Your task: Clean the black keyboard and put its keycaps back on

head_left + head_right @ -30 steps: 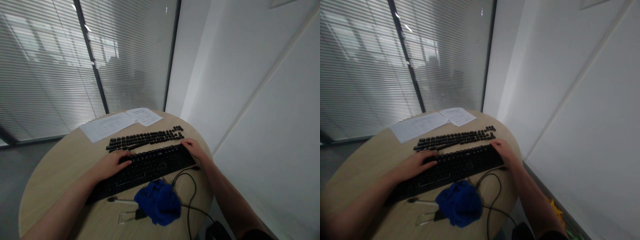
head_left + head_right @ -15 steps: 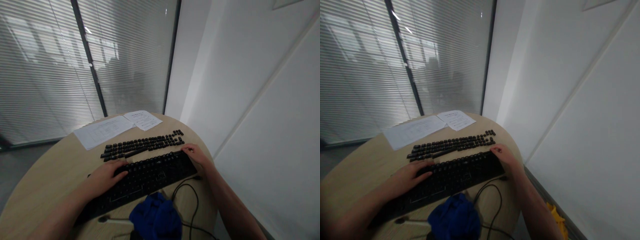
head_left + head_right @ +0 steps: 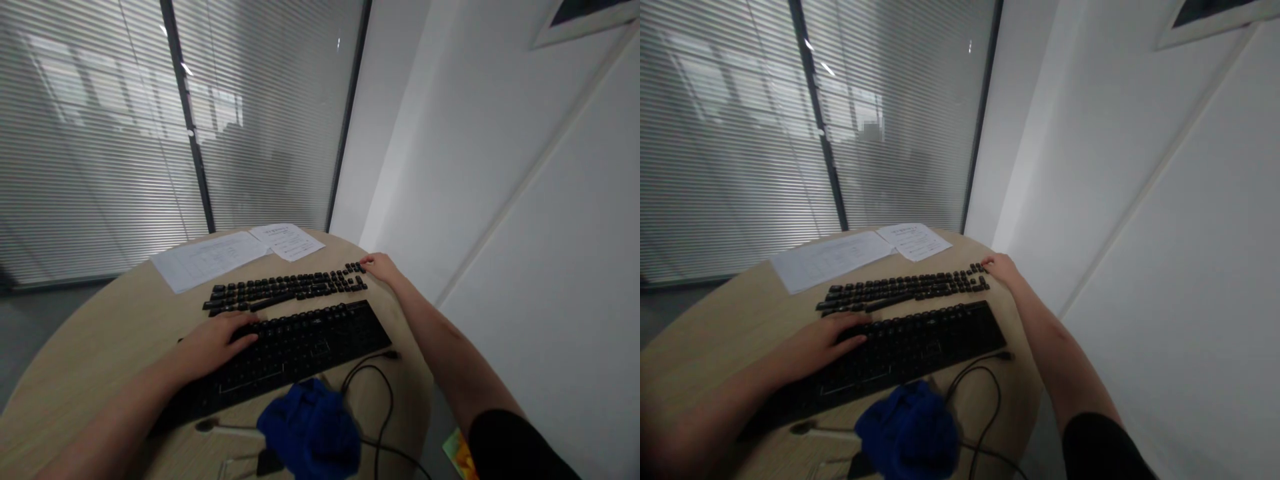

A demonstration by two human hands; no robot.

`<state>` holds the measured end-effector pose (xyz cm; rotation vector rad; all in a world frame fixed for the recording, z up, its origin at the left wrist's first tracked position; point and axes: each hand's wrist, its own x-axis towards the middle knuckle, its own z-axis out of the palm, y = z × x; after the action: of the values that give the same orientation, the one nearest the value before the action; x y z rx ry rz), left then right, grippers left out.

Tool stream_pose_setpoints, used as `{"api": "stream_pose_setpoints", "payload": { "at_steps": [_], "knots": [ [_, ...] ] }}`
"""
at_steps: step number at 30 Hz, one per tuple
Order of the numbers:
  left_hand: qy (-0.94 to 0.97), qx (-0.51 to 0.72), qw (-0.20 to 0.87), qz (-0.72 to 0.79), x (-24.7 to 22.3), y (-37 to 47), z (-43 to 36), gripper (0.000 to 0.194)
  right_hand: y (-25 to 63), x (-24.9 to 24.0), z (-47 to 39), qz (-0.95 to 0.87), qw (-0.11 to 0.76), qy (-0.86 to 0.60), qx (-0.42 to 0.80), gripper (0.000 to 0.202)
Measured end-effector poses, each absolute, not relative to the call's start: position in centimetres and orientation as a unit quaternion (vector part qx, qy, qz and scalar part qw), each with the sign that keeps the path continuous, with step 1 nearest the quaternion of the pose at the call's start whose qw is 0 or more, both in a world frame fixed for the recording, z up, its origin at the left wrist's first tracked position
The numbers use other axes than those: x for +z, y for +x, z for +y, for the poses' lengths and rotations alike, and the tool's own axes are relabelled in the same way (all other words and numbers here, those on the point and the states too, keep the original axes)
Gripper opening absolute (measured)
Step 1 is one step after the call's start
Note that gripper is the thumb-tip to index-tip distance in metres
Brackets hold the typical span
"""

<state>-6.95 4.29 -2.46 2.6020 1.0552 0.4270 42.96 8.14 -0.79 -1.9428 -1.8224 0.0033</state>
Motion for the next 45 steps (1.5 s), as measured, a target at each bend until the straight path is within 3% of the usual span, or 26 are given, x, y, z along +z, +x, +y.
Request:
{"api": "stream_pose_setpoints", "payload": {
  "at_steps": [8, 17, 25, 33, 37, 45],
  "knots": [
    [0.897, 0.152, 0.143, 0.389, -1.9, -7.7, 4.2, 0.049, 41.8, -0.7, 14.9, -0.685, 0.108, -0.721, 0.011, 0.016],
    [0.899, 0.157, 0.164, 0.375, -1.4, -7.6, 3.8, 0.045, 41.3, -1.0, 16.6, -0.702, 0.105, -0.703, 0.046, 0.023],
    [0.906, 0.159, 0.183, 0.348, -2.3, -7.4, 4.4, 0.039, 40.2, 0.4, 14.8, -0.69, 0.26, -0.675, 0.04, 0.016],
    [0.909, 0.159, 0.183, 0.339, -2.5, -6.8, 5.0, 0.04, 40.5, -0.1, 3.6, -0.648, 0.437, -0.623, 0.036, 0.031],
    [0.908, 0.166, 0.175, 0.342, -2.1, -6.4, 4.9, 0.04, 40.1, -0.9, -0.7, -0.588, 0.548, -0.587, 0.101, 0.04],
    [0.91, 0.176, 0.148, 0.344, -1.3, -5.9, 3.9, 0.043, 37.9, -4.0, -2.9, -0.549, 0.593, -0.575, 0.124, 0.046]
  ]
}}
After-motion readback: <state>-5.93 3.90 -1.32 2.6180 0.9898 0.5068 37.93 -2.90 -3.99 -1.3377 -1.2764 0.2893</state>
